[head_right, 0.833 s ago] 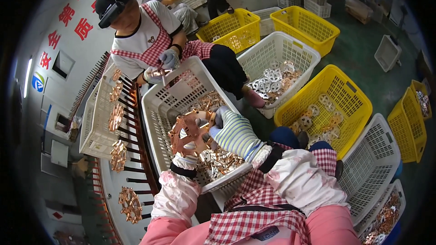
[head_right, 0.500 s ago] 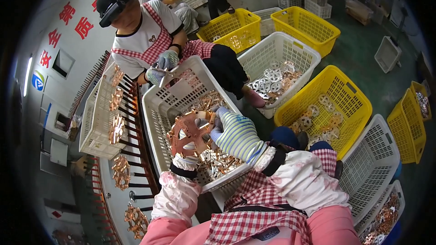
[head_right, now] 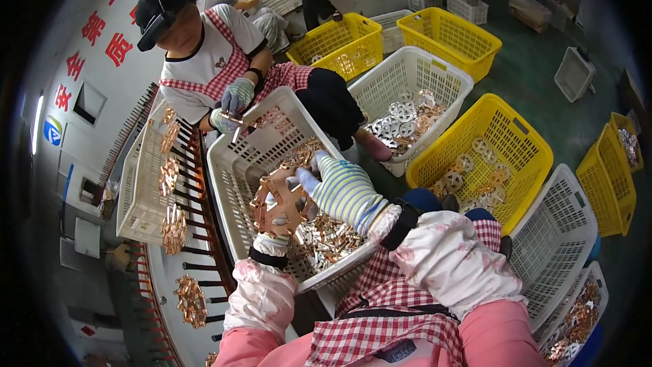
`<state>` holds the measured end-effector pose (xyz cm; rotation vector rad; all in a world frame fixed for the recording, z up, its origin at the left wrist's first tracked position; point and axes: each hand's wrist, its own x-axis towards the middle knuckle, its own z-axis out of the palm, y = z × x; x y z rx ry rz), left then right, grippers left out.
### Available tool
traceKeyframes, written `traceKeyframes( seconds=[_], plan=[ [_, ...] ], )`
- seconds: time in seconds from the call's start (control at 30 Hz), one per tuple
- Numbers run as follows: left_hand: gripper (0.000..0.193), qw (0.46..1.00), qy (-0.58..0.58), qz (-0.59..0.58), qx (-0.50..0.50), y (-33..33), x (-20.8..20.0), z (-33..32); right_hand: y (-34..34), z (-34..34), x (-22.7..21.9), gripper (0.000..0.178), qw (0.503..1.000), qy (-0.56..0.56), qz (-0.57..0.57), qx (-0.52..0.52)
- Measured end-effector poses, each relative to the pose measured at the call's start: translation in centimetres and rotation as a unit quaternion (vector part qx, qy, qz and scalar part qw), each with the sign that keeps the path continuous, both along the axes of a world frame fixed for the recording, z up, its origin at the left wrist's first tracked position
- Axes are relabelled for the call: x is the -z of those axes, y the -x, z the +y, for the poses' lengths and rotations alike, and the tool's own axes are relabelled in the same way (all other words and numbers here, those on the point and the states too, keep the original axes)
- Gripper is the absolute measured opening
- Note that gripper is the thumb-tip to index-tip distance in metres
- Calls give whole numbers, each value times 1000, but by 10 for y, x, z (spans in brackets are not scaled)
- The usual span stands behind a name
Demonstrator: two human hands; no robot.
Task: Sorting small gold-colored mechanical gear components between plastic storage bins.
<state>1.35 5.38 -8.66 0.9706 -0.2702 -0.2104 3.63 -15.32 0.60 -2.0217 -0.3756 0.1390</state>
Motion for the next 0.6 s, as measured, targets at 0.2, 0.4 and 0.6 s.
traceKeyframes(
  seconds=[0.2,0.4,0.6],
  plan=[
    [34,996,-49,43,-61,7,-40,-28,-7,0,18,35,998,10,-56,-10],
    [52,992,62,112,-12,-4,12,-3,5,-4,11,36,836,-356,417,-31],
    [54,920,280,-85,259,-29,1,1,28,-14,9,37,986,-116,67,-99]
  ],
)
